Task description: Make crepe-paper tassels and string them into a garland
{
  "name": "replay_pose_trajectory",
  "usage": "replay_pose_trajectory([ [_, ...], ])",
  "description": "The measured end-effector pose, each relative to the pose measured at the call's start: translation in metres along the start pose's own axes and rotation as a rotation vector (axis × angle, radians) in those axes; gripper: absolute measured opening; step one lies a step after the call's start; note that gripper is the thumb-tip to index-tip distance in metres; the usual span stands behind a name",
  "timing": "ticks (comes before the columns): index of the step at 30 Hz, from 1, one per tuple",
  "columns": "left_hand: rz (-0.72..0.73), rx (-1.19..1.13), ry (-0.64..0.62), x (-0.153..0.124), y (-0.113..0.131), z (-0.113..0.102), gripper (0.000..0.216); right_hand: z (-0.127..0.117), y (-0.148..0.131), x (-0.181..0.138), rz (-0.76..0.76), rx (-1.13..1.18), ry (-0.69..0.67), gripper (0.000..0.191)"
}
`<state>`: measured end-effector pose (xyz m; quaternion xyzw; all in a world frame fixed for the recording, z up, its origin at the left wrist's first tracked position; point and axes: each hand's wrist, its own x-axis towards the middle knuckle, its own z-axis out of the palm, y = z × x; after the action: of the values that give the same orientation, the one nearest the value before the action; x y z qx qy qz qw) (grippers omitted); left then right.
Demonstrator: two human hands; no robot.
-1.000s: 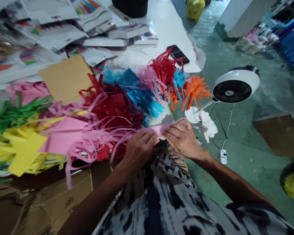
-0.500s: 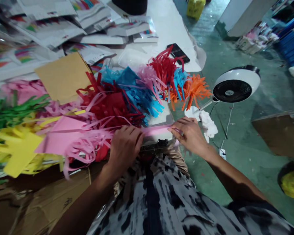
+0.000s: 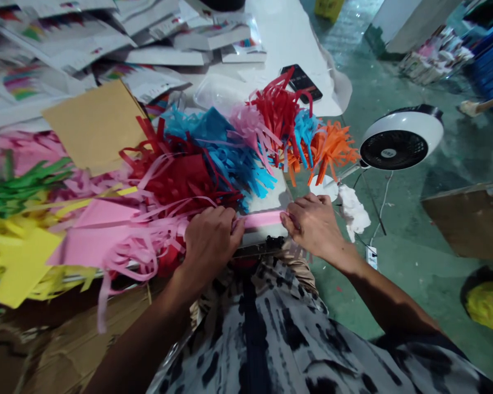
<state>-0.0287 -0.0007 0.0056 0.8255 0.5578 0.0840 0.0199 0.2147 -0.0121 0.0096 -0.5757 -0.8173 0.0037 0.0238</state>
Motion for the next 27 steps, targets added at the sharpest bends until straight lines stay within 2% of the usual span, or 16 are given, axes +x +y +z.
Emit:
replay_pose_trajectory([
  [3, 0.003, 0.069, 0.032, -0.001, 0.006, 0.001, 0.019, 0.001, -0.003, -0.004, 0.035, -0.06, 0.101, 0.025],
  [5, 0.067, 0.073, 0.14, -0.003, 0.009, 0.004, 0.018, 0.005, -0.006, -0.007, -0.023, -0.058, 0.195, 0.022],
  [8, 0.344, -0.009, 0.291, -0.007, 0.011, 0.01, 0.029, 0.016, -0.01, -0.011, -0.252, -0.006, 0.287, 0.023],
  [10, 0.5, -0.051, 0.291, -0.01, 0.01, 0.015, 0.029, 0.022, -0.008, -0.016, -0.323, 0.008, 0.299, 0.026],
  [11, 0.534, -0.056, 0.267, -0.011, 0.008, 0.016, 0.028, 0.023, -0.005, -0.019, -0.326, 0.005, 0.293, 0.027],
  [15, 0.507, -0.043, 0.147, -0.02, -0.002, 0.015, 0.033, 0.017, 0.02, -0.037, -0.298, -0.004, 0.269, 0.035],
  [18, 0.489, -0.046, 0.096, -0.024, -0.004, 0.012, 0.037, 0.006, 0.032, -0.049, -0.229, 0.028, 0.372, 0.031],
  [21, 0.482, -0.05, 0.08, -0.023, 0.001, 0.01, 0.039, 0.002, 0.02, -0.048, -0.227, 0.097, 0.441, 0.03],
  [24, 0.472, -0.065, 0.066, -0.023, 0.003, 0.01, 0.039, 0.009, -0.002, -0.037, -0.272, 0.144, 0.336, 0.033],
  [27, 0.485, -0.077, 0.105, -0.027, -0.009, 0.012, 0.033, 0.018, -0.009, -0.026, -0.245, 0.173, 0.278, 0.028],
])
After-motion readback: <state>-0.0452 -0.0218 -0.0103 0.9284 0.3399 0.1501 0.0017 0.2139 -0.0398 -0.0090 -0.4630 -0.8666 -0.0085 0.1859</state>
